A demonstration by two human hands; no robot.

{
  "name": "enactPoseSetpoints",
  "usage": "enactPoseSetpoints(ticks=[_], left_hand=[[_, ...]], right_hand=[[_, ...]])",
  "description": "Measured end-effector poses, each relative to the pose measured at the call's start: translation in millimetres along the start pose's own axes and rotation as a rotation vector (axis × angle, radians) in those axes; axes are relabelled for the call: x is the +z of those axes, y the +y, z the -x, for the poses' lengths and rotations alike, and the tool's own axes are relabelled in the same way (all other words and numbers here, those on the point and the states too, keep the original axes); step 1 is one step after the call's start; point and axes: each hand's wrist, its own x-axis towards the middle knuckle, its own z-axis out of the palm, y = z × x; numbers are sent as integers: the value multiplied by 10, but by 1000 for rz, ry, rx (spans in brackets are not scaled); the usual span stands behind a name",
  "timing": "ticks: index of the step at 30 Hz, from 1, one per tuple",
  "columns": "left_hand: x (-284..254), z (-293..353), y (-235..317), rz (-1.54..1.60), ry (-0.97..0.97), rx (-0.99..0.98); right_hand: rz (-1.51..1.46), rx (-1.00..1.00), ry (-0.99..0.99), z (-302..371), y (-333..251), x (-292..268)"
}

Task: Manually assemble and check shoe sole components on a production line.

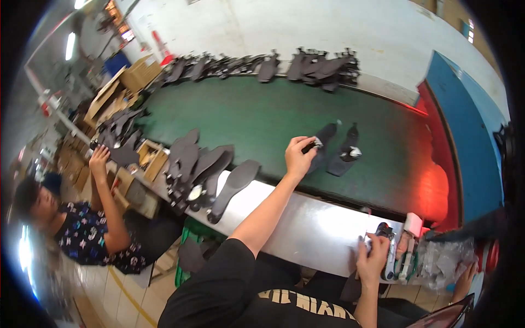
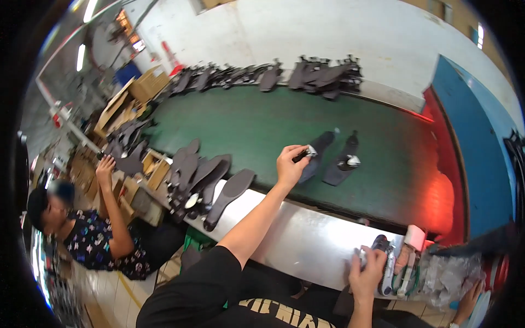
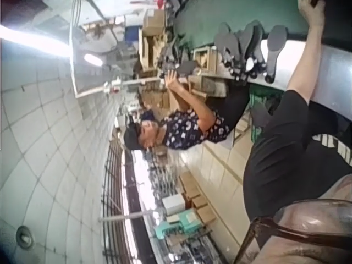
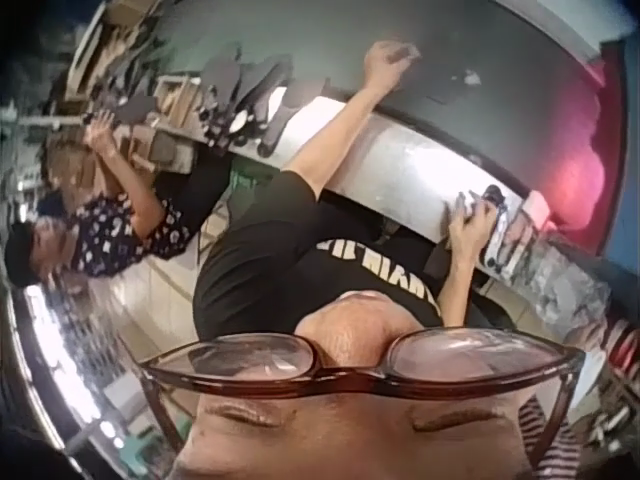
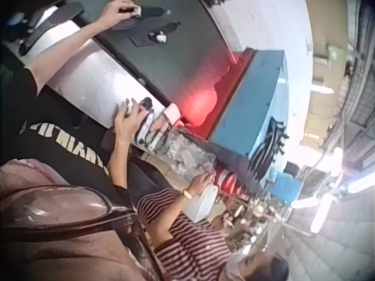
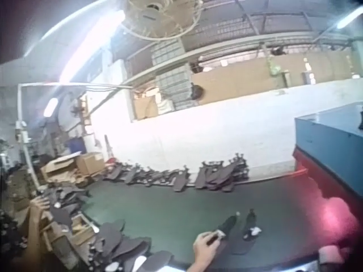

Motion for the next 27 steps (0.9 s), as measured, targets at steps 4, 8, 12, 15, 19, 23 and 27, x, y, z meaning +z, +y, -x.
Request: enactPoseSetpoints(ticks=[4, 8, 12, 15, 19, 23, 27], left_hand=[[-980, 344, 842, 664, -271, -472], [-1582, 1253, 1303, 848, -534, -819], [-1860, 1743, 1388, 999, -571, -958], [-1901, 1895, 1425, 1084, -488, -988], [-1788, 2088, 1377, 1041, -431, -794], [-1911, 2058, 1436, 1106, -479, -751], [-2040, 2009, 1275, 1020, -454, -791]], right_hand=[[-610, 50, 40, -73, -106, -77], [-1348, 26, -312, -194, -682, 130], [-1472, -54, -286, -169, -974, 178], [-1486, -52, -341, -180, -1454, 172], [-1332, -58, -341, -138, -1428, 120], [-1144, -131, -194, -166, -1377, -212], [-921, -62, -311, -28, -1171, -315]])
